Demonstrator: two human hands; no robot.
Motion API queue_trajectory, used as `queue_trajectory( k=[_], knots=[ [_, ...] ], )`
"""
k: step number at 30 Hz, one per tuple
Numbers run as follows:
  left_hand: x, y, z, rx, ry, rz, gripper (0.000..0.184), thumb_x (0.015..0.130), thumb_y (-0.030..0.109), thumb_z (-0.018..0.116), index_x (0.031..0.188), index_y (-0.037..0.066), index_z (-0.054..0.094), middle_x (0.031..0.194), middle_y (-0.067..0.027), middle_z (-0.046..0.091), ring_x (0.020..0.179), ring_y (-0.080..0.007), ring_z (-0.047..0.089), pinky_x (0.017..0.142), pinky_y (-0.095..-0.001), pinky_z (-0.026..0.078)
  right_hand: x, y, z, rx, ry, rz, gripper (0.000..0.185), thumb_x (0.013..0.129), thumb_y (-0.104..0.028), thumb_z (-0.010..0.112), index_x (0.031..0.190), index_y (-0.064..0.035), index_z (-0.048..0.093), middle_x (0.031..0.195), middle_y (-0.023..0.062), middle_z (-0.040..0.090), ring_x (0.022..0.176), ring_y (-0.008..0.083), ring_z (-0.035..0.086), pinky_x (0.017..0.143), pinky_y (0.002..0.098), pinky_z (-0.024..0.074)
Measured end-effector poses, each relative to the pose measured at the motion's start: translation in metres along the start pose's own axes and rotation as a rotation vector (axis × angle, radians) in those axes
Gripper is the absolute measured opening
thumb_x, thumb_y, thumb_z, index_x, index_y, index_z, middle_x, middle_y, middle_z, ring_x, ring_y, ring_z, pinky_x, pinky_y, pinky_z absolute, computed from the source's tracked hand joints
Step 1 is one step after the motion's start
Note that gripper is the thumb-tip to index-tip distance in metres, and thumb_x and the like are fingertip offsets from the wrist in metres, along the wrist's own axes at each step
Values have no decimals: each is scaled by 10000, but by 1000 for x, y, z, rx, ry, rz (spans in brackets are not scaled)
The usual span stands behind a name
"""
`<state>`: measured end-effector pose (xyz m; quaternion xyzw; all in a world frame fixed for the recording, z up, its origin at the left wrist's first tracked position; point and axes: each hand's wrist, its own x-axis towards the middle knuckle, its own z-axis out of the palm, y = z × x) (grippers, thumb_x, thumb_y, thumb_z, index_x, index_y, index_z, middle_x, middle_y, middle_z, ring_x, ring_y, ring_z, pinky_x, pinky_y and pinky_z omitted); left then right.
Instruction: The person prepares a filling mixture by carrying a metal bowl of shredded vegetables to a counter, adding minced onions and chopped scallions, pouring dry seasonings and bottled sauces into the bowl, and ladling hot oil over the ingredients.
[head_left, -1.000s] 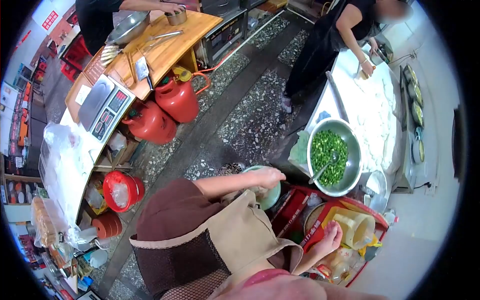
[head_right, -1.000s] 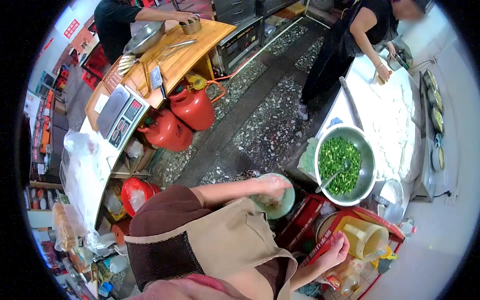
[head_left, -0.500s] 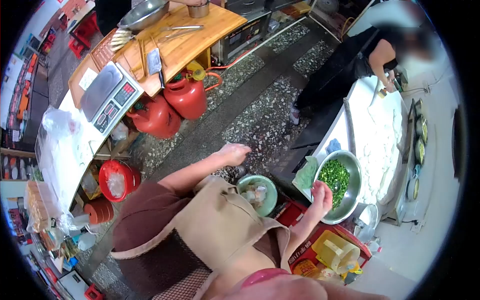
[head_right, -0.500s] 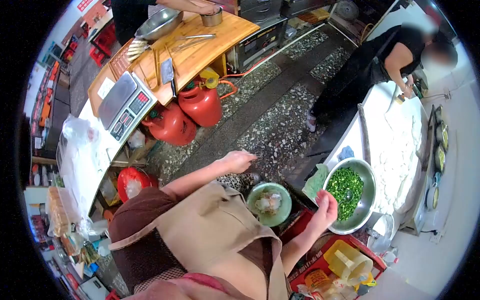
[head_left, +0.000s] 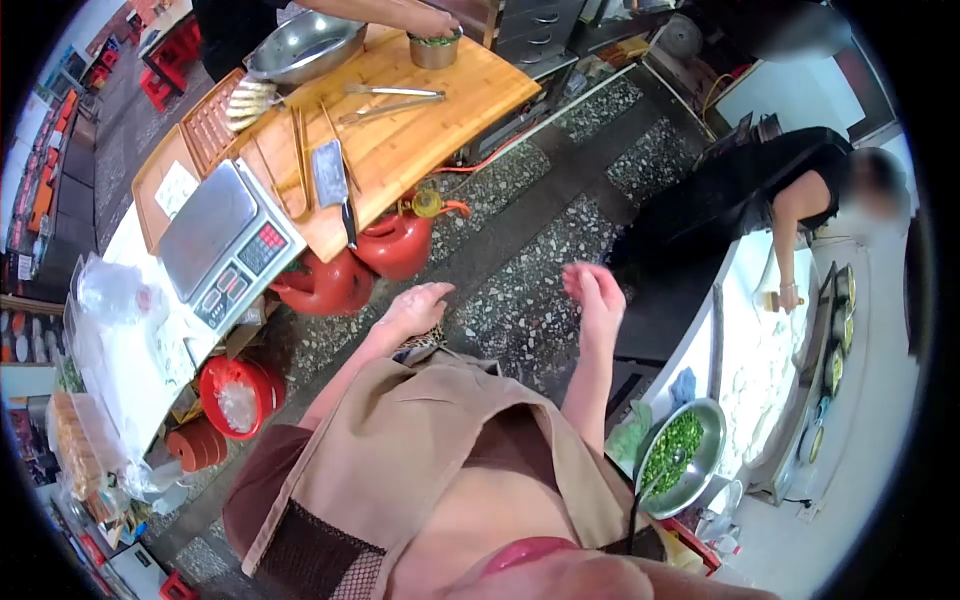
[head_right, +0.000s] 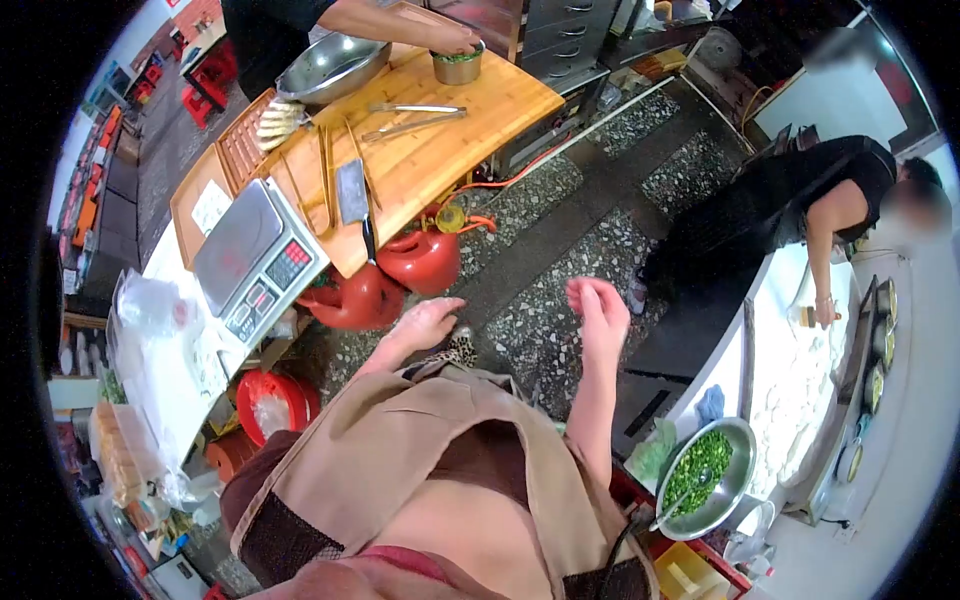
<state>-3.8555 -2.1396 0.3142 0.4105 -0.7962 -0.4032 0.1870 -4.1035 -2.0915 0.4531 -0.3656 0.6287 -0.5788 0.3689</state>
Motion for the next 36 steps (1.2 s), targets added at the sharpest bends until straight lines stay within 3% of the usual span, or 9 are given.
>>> queue_trajectory(
  k=[6,10,13,17,21,25,27,30,36],
  knots=[
    [28,-42,-66,-174,322,-123,310,788,82,495,1086,6,530,1039,-197,571,997,-302,546,851,-355,430,136,-7,112,-29,-367,-77,164,846,-78,510,952,29,575,877,90,624,765,128,590,665,226,473],
    [54,-67,-108,-373,401,-256,308,808,62,504,1109,-3,509,1028,-188,583,972,-279,571,834,-330,444,258,5,196,-354,-417,-142,200,797,-122,549,936,13,602,822,83,638,719,122,593,658,246,478],
    [71,-86,-105,-371,407,-389,289,854,92,478,1127,0,508,1038,-137,593,960,-184,568,825,-286,438,343,12,241,-610,-426,-397,198,768,-134,555,927,-42,628,800,117,637,720,188,613,677,294,480],
    [116,-117,-97,-585,524,-596,308,862,83,469,1160,7,489,1069,-119,579,1000,-182,541,865,-285,415,477,34,308,-661,-556,-452,185,758,-117,540,907,-61,634,826,111,639,768,230,613,698,322,479],
    [198,-114,-118,-559,640,-696,312,851,74,470,1150,-10,494,1097,-158,568,1025,-211,546,874,-293,418,585,56,359,-1016,-861,-860,230,748,-67,498,935,-106,627,955,106,614,864,277,585,756,356,465],
    [317,-111,-139,-741,644,-547,314,853,96,475,1155,14,495,1009,-129,609,957,-199,580,834,-282,441,627,48,387,-1224,-1311,-1038,278,762,-69,467,992,-138,606,1090,98,561,977,266,546,810,349,452],
    [386,-123,-154,-769,526,-534,406,855,121,483,1237,22,390,982,-124,612,886,-183,596,782,-277,463,637,49,399,-1228,-1508,-1230,288,788,-96,448,1040,-149,578,1156,65,532,1036,244,520,853,344,436],
    [470,-129,-187,-1243,674,-605,518,890,146,443,1310,41,159,1011,-142,583,887,-201,589,777,-296,474,639,58,409,-1062,-1651,-1280,321,790,-82,447,1088,-155,541,1191,57,508,1048,232,514,864,349,435],
    [530,-139,-221,-1265,895,-655,340,850,33,350,1168,10,231,866,-210,575,687,-243,626,576,-323,544,645,60,419,-1195,-1849,-1272,577,611,-133,676,1154,-147,482,1306,77,366,1107,358,427,856,431,448]
  ],
)
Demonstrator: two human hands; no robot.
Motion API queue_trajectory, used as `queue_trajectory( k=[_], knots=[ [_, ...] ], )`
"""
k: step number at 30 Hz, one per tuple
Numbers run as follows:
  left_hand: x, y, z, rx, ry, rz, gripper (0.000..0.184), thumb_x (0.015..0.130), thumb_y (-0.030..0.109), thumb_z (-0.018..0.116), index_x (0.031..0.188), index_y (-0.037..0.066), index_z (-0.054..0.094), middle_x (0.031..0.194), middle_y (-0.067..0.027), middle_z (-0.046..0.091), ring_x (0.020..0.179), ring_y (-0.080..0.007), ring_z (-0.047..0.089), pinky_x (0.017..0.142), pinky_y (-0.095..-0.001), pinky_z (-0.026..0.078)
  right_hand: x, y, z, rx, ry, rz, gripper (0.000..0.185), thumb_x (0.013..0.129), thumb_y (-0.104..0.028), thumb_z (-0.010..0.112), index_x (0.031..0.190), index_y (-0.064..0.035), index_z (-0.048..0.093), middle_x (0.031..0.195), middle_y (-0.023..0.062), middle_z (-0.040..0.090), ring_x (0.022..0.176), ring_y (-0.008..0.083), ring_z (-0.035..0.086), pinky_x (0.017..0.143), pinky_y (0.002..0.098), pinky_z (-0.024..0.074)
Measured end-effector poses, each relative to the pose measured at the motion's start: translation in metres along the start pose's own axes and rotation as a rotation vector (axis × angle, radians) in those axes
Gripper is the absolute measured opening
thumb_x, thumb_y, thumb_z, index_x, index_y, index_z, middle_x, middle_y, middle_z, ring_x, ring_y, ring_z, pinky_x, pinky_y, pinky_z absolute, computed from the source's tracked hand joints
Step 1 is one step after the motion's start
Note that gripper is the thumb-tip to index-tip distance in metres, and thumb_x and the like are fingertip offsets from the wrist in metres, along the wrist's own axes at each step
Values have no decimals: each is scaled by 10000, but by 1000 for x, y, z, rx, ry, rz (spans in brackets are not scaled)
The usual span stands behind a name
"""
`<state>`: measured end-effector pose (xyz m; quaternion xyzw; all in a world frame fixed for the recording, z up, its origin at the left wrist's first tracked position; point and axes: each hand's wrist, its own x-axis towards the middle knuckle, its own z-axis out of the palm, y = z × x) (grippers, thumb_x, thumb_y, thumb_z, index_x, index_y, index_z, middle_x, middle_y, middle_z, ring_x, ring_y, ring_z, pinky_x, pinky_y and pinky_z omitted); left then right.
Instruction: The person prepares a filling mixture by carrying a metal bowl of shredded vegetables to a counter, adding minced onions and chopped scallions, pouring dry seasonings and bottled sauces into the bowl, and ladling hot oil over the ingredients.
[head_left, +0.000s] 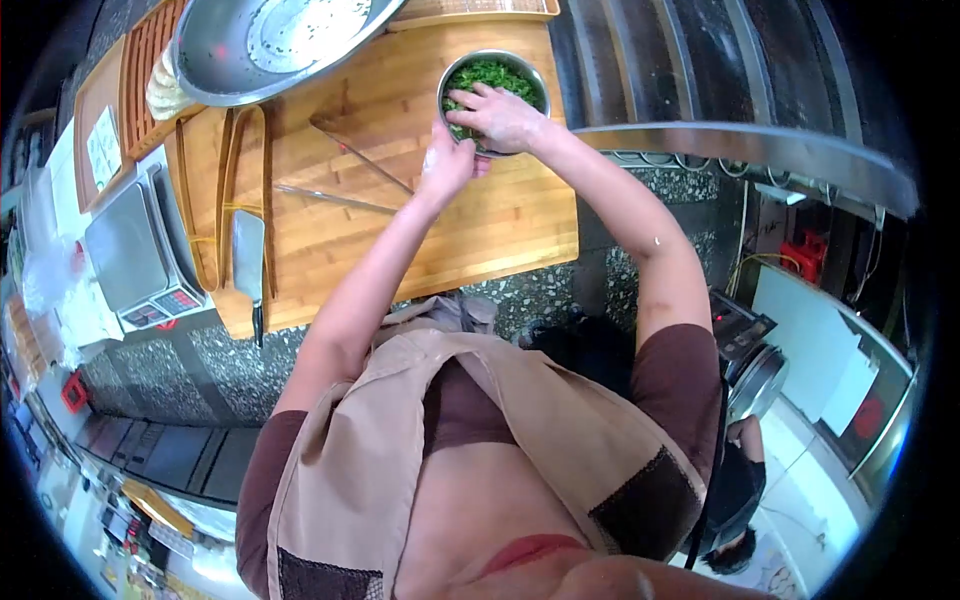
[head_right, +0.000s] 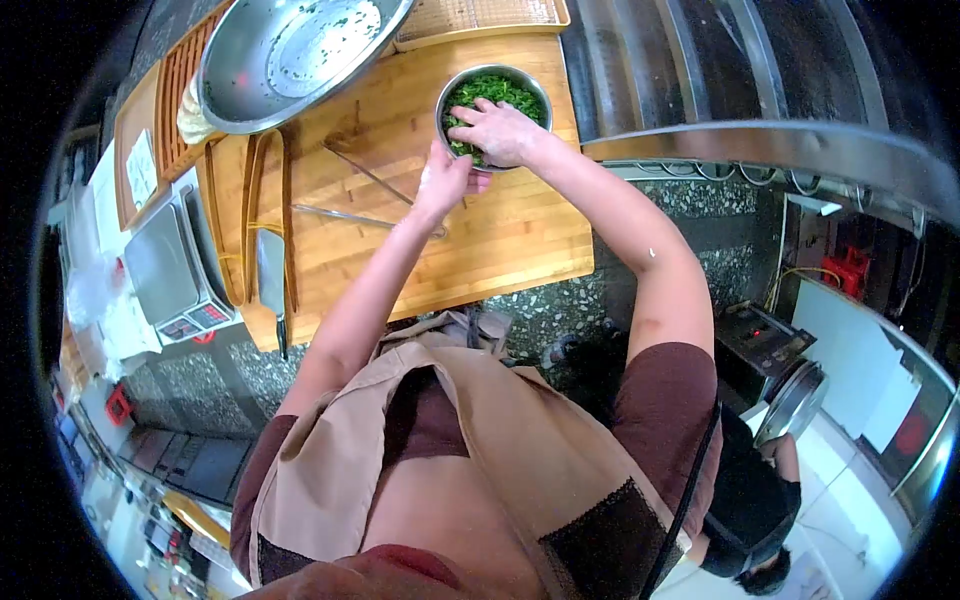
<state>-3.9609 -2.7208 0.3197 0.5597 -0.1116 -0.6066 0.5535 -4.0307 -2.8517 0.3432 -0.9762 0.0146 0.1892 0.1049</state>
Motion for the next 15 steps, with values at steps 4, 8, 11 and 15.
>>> queue_trajectory(
  k=[4,8,11,15],
  knots=[
    [5,25,-6,112,16,-41,364,811,18,370,1162,-11,275,731,-172,583,543,-221,611,462,-315,532,14,-1,-6,134,-132,224,543,629,-156,661,1143,-219,498,1231,75,385,1042,378,432,820,486,447],
    [12,26,-21,291,40,-52,333,800,51,422,1116,-24,350,694,-149,585,512,-200,605,423,-312,517,24,-19,-1,101,-116,399,454,674,-152,609,1115,-221,527,1190,95,405,1020,367,442,760,460,480],
    [6,30,-22,363,34,-52,358,795,51,430,1140,-19,365,685,-138,589,507,-193,604,429,-305,517,23,-25,15,188,10,471,385,668,-100,594,1039,-204,584,1111,123,443,963,370,479,778,446,471],
    [3,30,-26,364,35,-24,406,784,55,440,1182,-4,381,677,-128,597,503,-185,603,441,-299,519,21,-22,13,319,138,469,407,652,-73,592,1042,-193,579,1102,145,476,950,376,491,818,412,450]
  ],
)
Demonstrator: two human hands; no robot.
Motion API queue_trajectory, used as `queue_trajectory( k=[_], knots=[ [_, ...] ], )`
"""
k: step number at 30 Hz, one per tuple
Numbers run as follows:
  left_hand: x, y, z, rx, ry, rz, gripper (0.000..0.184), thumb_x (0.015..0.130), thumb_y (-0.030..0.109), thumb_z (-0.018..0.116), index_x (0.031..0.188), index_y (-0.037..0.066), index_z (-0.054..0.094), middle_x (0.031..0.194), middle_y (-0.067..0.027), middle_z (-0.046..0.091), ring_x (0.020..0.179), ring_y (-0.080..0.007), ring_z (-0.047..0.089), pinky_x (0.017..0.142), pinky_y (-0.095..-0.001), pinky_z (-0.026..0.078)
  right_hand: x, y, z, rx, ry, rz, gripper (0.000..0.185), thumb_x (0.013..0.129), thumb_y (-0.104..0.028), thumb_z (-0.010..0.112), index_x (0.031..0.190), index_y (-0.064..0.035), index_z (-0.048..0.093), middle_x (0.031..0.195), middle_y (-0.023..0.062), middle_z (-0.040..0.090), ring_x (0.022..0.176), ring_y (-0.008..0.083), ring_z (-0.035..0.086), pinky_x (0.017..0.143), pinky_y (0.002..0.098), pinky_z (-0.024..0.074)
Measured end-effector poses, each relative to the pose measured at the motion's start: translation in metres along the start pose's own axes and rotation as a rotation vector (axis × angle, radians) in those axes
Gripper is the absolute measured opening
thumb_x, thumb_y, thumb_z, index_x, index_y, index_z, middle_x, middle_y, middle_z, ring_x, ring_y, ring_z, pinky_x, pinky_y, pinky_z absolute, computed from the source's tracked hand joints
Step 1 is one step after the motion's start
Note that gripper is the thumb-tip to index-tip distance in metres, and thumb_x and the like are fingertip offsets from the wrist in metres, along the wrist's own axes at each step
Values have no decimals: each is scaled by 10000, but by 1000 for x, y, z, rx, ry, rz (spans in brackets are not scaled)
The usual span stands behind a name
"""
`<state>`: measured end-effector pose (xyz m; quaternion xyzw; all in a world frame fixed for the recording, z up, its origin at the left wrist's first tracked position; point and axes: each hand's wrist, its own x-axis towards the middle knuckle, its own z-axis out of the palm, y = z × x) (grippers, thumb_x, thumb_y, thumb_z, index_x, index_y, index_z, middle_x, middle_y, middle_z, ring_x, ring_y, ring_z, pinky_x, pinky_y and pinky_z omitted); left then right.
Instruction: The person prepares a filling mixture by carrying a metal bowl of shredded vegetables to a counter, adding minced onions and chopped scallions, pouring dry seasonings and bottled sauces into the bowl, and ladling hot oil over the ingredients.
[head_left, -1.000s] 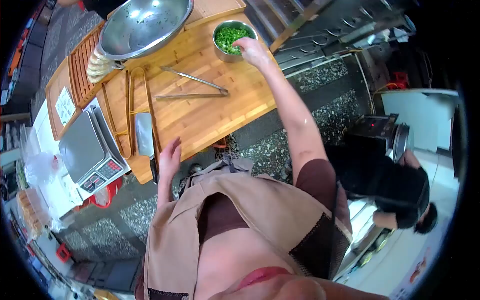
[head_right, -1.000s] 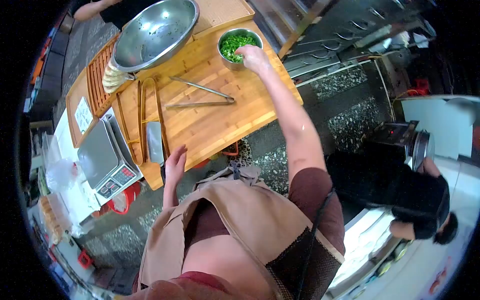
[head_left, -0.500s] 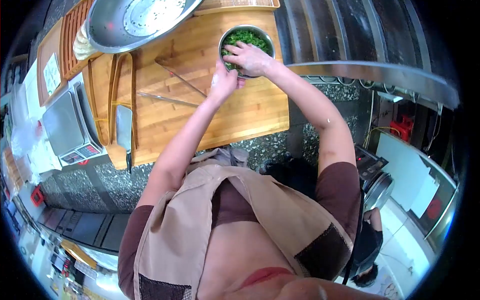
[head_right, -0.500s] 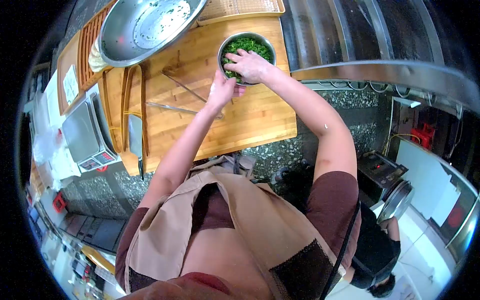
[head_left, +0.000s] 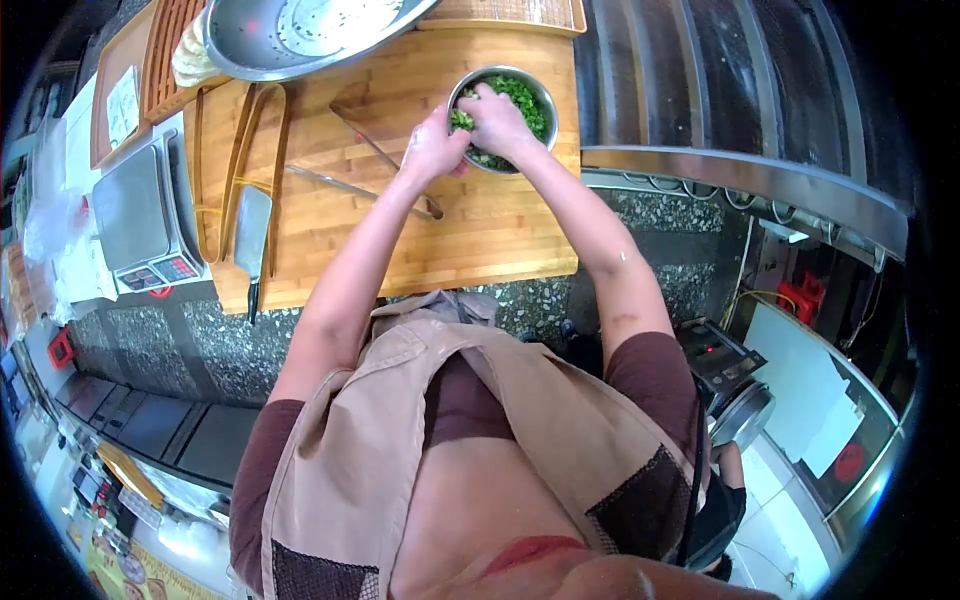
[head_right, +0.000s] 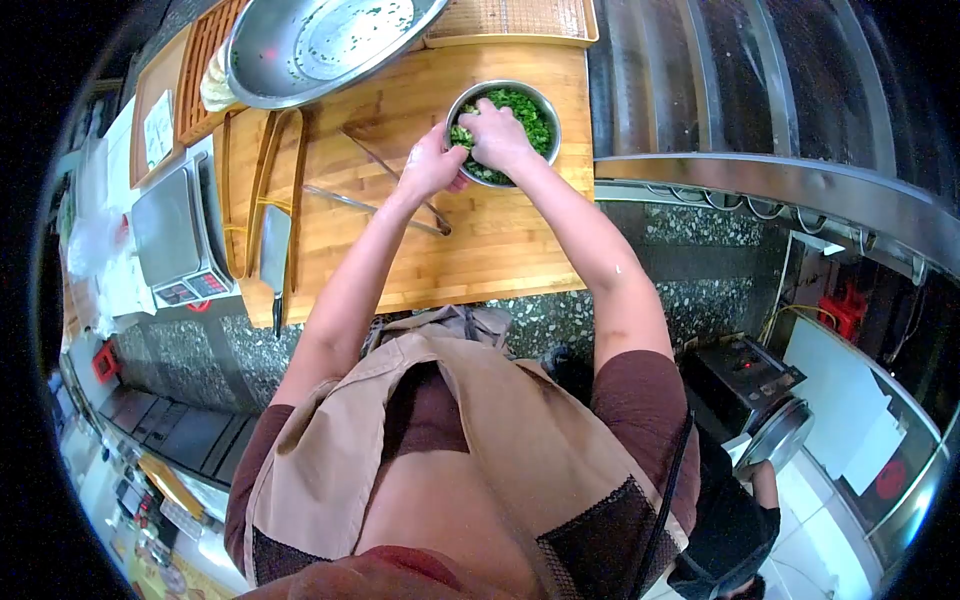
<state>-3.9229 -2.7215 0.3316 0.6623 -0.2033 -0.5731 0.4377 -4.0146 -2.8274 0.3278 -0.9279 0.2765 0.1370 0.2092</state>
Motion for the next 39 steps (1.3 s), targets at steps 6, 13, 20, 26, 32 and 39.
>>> queue_trajectory(
  k=[6,13,20,26,32,39],
  knots=[
    [-4,-9,-5,-1,9,8,396,770,59,443,1158,-16,403,664,-133,605,517,-189,612,467,-306,521,-9,1,-12,206,214,3,390,600,-131,636,987,-139,592,1080,164,493,951,361,501,854,393,418],
    [-25,-11,-12,-44,13,-13,473,808,107,489,1254,23,354,739,-108,615,578,-150,610,515,-279,519,-19,-2,-9,527,380,208,358,581,-179,653,926,-95,608,921,118,577,874,241,561,801,310,437],
    [-48,-41,14,-207,519,258,415,846,248,506,1170,0,428,753,-46,556,712,-133,533,646,-277,457,-30,6,-16,914,491,422,336,584,-117,664,909,-58,601,797,46,618,727,136,564,695,268,457],
    [-31,-17,27,-1196,294,207,450,884,392,402,1167,47,452,1113,-90,501,992,-199,500,818,-320,420,-37,-48,-29,902,545,312,340,587,-89,657,918,-36,596,816,52,618,733,128,565,691,262,463],
    [-100,-21,-32,-1753,-326,217,508,878,394,231,1154,34,460,1153,-138,508,1084,-272,468,947,-389,352,-61,-176,-26,799,465,72,347,597,-67,650,933,-14,580,829,56,600,747,123,565,690,247,466],
    [-217,-129,-152,-1911,-349,943,398,848,266,310,1071,19,528,1063,-136,561,1020,-249,516,936,-372,370,-115,-403,42,878,151,-173,326,627,-69,627,942,-60,547,793,16,558,705,111,527,649,249,442]
  ],
)
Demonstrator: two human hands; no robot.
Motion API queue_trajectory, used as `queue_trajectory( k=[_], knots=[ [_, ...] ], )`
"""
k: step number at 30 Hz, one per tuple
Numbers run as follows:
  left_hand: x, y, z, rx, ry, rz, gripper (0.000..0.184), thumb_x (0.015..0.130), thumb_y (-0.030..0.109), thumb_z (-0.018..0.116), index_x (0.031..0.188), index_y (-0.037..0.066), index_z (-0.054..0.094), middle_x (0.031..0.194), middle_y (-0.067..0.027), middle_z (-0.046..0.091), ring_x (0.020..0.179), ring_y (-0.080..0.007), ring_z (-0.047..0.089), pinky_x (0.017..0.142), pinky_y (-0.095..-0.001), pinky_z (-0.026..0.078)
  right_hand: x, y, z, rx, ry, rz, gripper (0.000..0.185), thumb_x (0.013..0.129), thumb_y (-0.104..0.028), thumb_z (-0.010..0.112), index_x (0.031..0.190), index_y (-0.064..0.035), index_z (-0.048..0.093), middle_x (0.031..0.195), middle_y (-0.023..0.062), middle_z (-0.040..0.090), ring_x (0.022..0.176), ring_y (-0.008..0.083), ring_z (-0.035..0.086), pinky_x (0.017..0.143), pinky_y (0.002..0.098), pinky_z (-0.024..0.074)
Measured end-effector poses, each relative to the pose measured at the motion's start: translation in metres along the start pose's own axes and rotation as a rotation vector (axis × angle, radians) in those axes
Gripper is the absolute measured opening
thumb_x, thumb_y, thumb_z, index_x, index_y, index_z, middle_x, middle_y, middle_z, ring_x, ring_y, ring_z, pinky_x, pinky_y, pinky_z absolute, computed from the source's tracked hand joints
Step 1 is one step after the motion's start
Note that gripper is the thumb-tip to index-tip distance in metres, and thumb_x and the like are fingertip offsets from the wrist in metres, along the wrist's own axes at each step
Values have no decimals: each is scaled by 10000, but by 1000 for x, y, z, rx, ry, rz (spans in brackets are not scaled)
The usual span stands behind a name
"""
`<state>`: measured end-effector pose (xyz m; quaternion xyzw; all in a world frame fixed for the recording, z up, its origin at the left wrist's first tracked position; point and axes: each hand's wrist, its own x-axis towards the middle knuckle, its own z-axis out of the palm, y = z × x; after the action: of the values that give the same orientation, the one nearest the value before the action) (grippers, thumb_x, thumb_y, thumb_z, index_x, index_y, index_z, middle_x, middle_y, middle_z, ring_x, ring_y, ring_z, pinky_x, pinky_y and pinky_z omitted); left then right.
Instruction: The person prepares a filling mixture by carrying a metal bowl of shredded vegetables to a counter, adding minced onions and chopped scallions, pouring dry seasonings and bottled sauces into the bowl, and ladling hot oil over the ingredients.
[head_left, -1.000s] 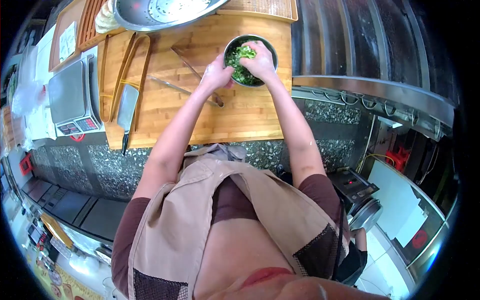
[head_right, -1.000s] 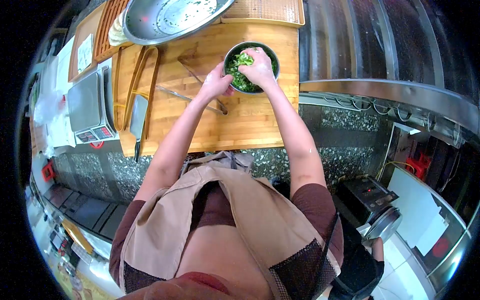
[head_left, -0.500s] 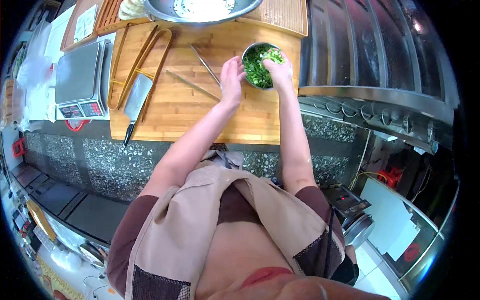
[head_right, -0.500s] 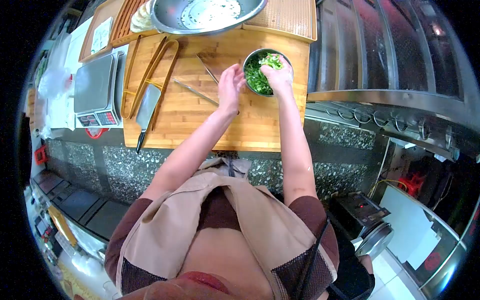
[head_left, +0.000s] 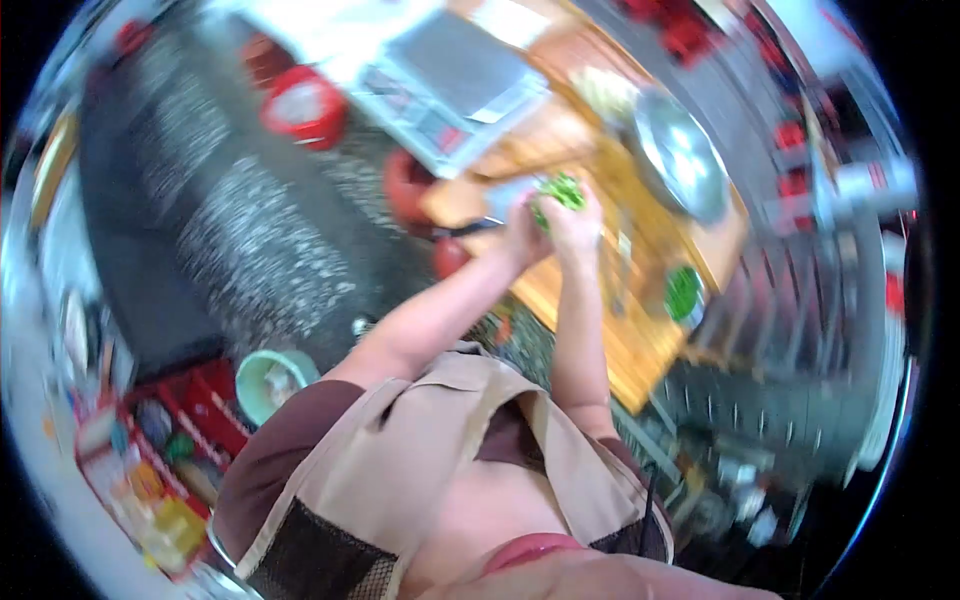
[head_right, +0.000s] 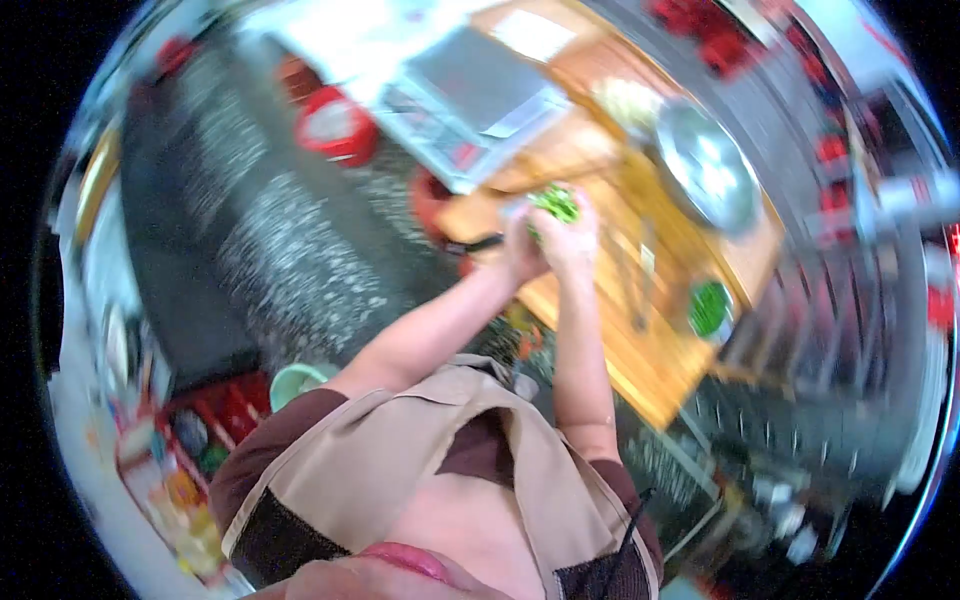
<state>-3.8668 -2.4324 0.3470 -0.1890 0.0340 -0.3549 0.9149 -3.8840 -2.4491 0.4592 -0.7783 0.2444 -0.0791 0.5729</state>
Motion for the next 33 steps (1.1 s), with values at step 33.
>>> queue_trajectory(
  k=[33],
  knots=[
    [-648,652,294,-172,-115,2154,290,843,157,357,1018,-16,511,1013,-128,562,919,-237,550,856,-360,442,-394,-190,936,-180,-1916,-701,630,587,-195,649,1132,74,483,962,206,588,907,258,573,781,314,454]
  ],
)
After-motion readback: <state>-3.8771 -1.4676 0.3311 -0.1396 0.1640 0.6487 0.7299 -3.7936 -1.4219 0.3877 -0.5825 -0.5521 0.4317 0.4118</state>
